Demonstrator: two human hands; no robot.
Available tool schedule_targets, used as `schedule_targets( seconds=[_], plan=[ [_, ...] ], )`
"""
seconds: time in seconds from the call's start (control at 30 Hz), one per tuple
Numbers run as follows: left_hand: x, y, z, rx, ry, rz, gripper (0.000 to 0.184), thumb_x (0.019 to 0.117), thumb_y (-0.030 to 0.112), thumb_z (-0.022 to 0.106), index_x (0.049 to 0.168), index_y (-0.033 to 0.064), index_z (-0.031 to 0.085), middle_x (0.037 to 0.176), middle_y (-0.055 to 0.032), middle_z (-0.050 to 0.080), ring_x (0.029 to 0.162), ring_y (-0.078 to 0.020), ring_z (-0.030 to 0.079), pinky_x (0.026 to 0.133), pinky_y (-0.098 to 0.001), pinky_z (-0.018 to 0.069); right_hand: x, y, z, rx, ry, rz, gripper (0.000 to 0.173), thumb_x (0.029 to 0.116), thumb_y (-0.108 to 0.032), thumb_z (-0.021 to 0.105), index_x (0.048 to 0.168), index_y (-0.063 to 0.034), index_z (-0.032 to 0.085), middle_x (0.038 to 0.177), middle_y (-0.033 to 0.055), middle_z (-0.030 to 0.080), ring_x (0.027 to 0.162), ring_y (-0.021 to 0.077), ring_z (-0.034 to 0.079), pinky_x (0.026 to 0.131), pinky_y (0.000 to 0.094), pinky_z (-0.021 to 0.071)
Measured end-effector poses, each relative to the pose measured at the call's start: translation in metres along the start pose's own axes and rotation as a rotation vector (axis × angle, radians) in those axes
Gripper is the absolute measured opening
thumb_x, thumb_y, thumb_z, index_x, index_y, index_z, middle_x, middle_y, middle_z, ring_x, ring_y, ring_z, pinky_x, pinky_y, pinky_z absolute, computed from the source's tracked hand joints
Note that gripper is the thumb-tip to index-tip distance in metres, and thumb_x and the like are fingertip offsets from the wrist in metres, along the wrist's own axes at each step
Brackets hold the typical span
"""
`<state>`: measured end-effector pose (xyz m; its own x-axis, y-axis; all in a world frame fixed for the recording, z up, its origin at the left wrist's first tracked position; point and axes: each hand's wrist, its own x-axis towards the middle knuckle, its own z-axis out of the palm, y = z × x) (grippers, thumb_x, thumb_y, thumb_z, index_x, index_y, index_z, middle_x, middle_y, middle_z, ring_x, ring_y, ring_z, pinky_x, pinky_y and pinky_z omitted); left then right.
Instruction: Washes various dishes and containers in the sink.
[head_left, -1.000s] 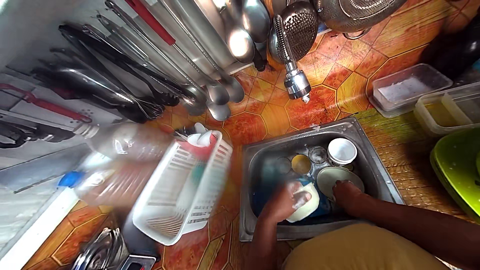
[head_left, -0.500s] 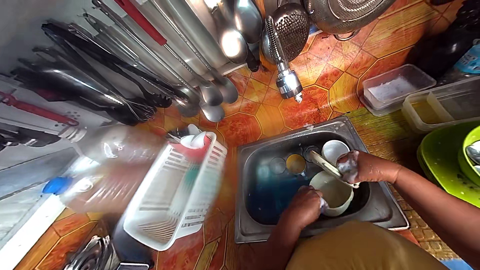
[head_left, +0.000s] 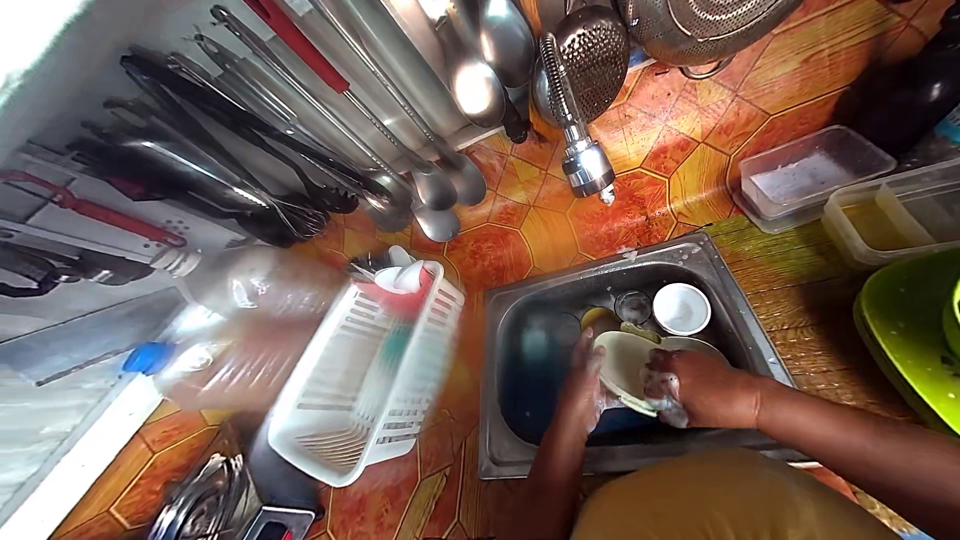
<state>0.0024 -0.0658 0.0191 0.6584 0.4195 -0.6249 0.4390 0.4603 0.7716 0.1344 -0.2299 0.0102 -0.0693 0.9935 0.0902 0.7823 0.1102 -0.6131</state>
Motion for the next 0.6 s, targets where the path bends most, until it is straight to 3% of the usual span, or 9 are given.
schedule_targets(
  seconds=[0.07,0.13,0.2,0.27,0.3,0.37,0.43,0.5,0.6],
  plan=[
    [0.001,-0.006,0.0,0.1,0.061,0.044,0.055,0.1057,0.006,0.042,0.159,0.0159,0.03,0.138,-0.0257,0.053,0.107,-0.0386,0.065,0.078,-0.0547,0.0583,0.007,0.008,0.005,0.175,0.066,-0.005,0.021,0.0853,-0.019,0.079,0.094,-0.0007,0.075,0.102,0.0195,0.072,0.104,0.0387,0.067,0.093,0.0565,0.0521],
    [-0.004,-0.007,-0.002,0.171,0.082,0.078,0.05,0.1068,0.006,0.041,0.156,0.01,0.035,0.134,-0.0255,0.057,0.104,-0.0354,0.067,0.077,-0.0519,0.0594,0.013,0.019,0.007,0.367,0.271,0.117,0.027,0.0887,-0.025,0.078,0.099,-0.0001,0.076,0.103,0.0178,0.073,0.103,0.0315,0.069,0.097,0.0494,0.0535],
    [-0.005,-0.004,-0.004,0.241,0.1,0.143,0.048,0.1082,0.009,0.037,0.156,0.0117,0.037,0.14,-0.0233,0.054,0.107,-0.0338,0.067,0.078,-0.051,0.0602,0.02,0.022,0.004,0.4,0.408,0.282,0.039,0.1,-0.034,0.062,0.116,0.0001,0.072,0.118,0.0194,0.07,0.117,0.0322,0.064,0.106,0.047,0.0476],
    [-0.005,-0.004,-0.007,0.317,0.161,0.237,0.047,0.1092,0.01,0.036,0.156,0.0092,0.037,0.148,-0.022,0.049,0.116,-0.0316,0.064,0.084,-0.0495,0.0594,0.023,0.011,0.008,0.407,0.34,0.4,0.046,0.1076,-0.033,0.048,0.138,-0.0012,0.061,0.143,0.0203,0.059,0.138,0.0343,0.051,0.119,0.0481,0.0363],
    [-0.004,-0.003,-0.009,0.373,0.216,0.31,0.046,0.1087,0.009,0.035,0.155,0.0056,0.039,0.15,-0.0214,0.049,0.123,-0.0287,0.061,0.093,-0.046,0.0568,0.025,0.003,0.013,0.378,0.254,0.413,0.046,0.1076,-0.028,0.048,0.145,-0.0018,0.054,0.151,0.0204,0.052,0.143,0.0357,0.045,0.121,0.0496,0.0334],
    [-0.001,-0.004,-0.017,0.459,0.318,0.458,0.045,0.106,0.002,0.035,0.15,-0.0036,0.043,0.153,-0.0237,0.046,0.137,-0.0274,0.051,0.113,-0.0422,0.043,0.027,-0.01,0.016,0.334,0.037,0.386,0.054,0.1035,-0.012,0.053,0.155,-0.0001,0.04,0.159,0.0226,0.04,0.149,0.0374,0.037,0.123,0.0505,0.0297],
    [0.0,-0.007,-0.02,0.5,0.37,0.511,0.043,0.1062,0.001,0.034,0.147,-0.0076,0.045,0.152,-0.0257,0.046,0.141,-0.0288,0.047,0.117,-0.0414,0.0372,0.027,-0.017,0.018,0.354,-0.003,0.281,0.053,0.0986,-0.003,0.058,0.15,0.0011,0.048,0.152,0.0226,0.051,0.143,0.035,0.047,0.121,0.0477,0.0342],
    [-0.002,-0.009,-0.015,0.525,0.364,0.535,0.044,0.1056,0.002,0.033,0.146,-0.0085,0.046,0.15,-0.0266,0.048,0.138,-0.0292,0.05,0.116,-0.0409,0.0386,0.031,-0.018,0.027,0.347,0.119,0.155,0.041,0.0944,-0.002,0.063,0.135,0.0009,0.063,0.135,0.0207,0.065,0.129,0.033,0.061,0.113,0.0465,0.0441],
    [-0.004,-0.012,-0.003,0.579,0.352,0.571,0.043,0.1043,0.001,0.037,0.145,-0.01,0.047,0.14,-0.0284,0.056,0.13,-0.0303,0.057,0.112,-0.0415,0.0434,0.044,-0.013,0.036,0.159,0.291,0.031,0.026,0.0887,0.001,0.066,0.114,0.0037,0.072,0.124,0.0226,0.069,0.12,0.0389,0.064,0.106,0.051,0.0496]
  ],
)
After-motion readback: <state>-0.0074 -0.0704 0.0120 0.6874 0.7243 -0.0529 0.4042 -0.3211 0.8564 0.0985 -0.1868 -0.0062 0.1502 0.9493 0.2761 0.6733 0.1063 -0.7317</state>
